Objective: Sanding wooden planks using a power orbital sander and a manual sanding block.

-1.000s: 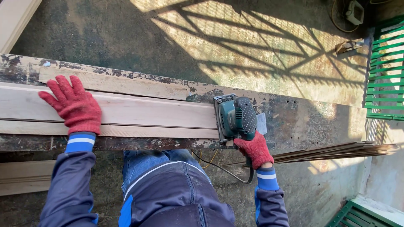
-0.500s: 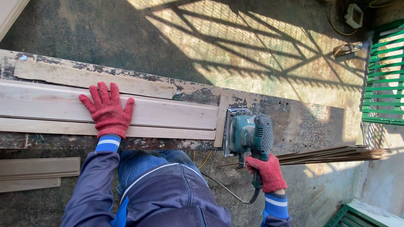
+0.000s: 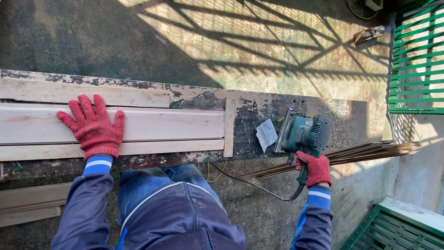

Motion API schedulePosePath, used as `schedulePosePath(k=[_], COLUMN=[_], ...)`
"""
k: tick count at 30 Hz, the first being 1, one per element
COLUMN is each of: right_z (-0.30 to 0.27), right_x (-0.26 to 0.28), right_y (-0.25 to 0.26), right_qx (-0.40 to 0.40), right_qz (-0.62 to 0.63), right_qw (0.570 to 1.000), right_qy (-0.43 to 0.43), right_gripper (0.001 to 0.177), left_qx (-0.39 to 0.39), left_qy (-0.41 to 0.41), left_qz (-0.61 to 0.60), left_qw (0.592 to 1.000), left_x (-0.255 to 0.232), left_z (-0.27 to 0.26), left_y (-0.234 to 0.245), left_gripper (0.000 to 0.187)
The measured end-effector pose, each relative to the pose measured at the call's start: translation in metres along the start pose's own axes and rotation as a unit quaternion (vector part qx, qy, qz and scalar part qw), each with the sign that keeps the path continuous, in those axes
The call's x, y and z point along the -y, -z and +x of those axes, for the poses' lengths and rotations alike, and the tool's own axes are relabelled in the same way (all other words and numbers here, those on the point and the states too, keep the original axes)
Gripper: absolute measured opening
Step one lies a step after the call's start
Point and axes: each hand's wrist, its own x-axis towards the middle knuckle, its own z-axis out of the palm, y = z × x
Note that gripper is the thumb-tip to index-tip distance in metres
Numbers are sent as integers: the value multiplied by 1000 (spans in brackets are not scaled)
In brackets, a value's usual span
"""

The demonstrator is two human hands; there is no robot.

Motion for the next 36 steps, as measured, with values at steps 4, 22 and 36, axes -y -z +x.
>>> schedulePosePath(k=[4,22,36], right_z=[35,36,-56], right_x=[-9,-113,-94], right_y=[9,-177,-381], right_qx=[0,-56,-42], right_qz=[-31,-456,-356], right_qw=[999,839,857], right_qy=[24,292,370], right_gripper=[19,57,56], left_qx=[5,39,-34], left_qy=[5,75,63], left_qz=[21,90,16], left_qw=[1000,992,997], left_x=[2,-27,257], left_z=[0,10,54], left_y=[-2,36,83], left_gripper=[85,76,77])
